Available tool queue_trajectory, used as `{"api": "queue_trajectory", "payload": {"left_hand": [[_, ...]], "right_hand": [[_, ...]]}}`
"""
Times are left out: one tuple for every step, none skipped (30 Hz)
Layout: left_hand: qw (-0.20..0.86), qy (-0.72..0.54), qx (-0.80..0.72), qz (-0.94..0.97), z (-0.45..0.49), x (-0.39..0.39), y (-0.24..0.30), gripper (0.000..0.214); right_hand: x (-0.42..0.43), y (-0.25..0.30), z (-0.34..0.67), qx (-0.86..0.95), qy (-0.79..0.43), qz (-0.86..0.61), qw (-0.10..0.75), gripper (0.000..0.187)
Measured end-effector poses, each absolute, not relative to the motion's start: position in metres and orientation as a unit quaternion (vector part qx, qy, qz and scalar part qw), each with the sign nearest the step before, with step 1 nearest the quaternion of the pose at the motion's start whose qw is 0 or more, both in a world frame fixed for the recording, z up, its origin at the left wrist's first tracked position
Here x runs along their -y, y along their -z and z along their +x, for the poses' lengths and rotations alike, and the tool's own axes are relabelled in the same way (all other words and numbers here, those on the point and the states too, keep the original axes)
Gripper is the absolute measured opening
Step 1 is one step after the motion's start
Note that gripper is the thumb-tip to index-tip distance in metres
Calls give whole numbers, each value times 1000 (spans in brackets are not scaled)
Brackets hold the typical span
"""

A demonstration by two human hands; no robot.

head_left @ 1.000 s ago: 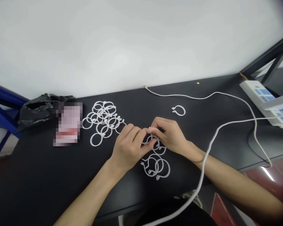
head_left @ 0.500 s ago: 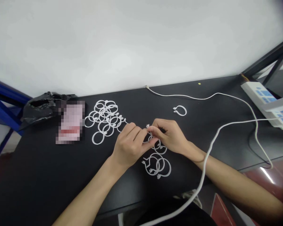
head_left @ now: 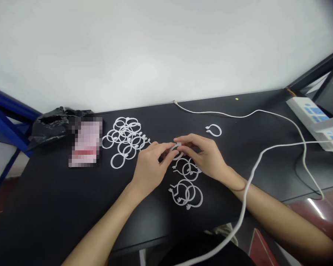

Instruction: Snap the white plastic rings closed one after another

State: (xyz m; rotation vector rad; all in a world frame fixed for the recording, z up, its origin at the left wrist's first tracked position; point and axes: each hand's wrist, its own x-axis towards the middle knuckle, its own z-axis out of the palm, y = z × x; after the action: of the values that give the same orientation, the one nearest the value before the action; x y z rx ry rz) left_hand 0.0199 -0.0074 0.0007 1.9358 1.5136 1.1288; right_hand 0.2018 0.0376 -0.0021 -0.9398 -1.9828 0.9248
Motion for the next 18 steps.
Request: {"api": "queue_trajectory", "payload": {"left_hand": [[259, -399, -556, 681, 19, 7, -3, 16], [300, -393, -565, 661, 19, 6, -4, 15], [338, -389, -572, 638, 18, 6, -6, 16], [371, -388, -578, 615, 18, 5, -7, 16], [397, -389, -581, 595, 18, 5, -8, 16], [416, -390, -582, 579, 19, 5, -8, 16], [428, -391, -584, 568, 19, 5, -9, 16], [437, -393, -584, 560, 20, 5, -9, 16], [442, -394, -585, 554, 21, 6, -9, 16], [445, -395, -587, 550, 22, 6, -9, 16], [446, -395, -588, 547, 23, 7, -9, 16], [445, -396, -590, 545, 23, 7, -8, 16], [443, -398, -592, 543, 24, 8, -8, 17], [439, -401, -595, 540, 24, 8, -8, 17], [436, -405, -598, 538, 24, 8, -7, 17], [432, -410, -599, 536, 24, 8, -6, 18], [427, -414, -599, 537, 24, 8, -5, 18], [423, -415, -597, 542, 24, 8, -5, 18]], "right_hand": [[-38, 2, 202, 780, -356, -358, 369, 21], [-37, 1, 203, 786, -353, -353, 365, 22], [-37, 1, 203, 789, -351, -352, 362, 24], [-37, 0, 203, 791, -347, -354, 360, 26], [-36, -1, 202, 791, -342, -358, 359, 27], [-36, -2, 202, 792, -335, -363, 358, 28], [-35, -2, 201, 794, -326, -367, 359, 28], [-35, -3, 201, 796, -318, -370, 358, 27], [-34, -3, 201, 799, -311, -372, 356, 26], [-34, -4, 200, 802, -305, -373, 354, 25], [-33, -4, 200, 805, -301, -372, 351, 25], [-33, -4, 200, 807, -300, -371, 349, 25], [-32, -4, 199, 807, -298, -372, 348, 24], [-32, -4, 199, 807, -298, -373, 348, 24], [-32, -4, 199, 804, -298, -377, 350, 24], [-33, -4, 199, 801, -300, -382, 351, 24], [-33, -4, 199, 797, -304, -386, 352, 24], [-33, -4, 199, 793, -311, -388, 352, 25]]}}
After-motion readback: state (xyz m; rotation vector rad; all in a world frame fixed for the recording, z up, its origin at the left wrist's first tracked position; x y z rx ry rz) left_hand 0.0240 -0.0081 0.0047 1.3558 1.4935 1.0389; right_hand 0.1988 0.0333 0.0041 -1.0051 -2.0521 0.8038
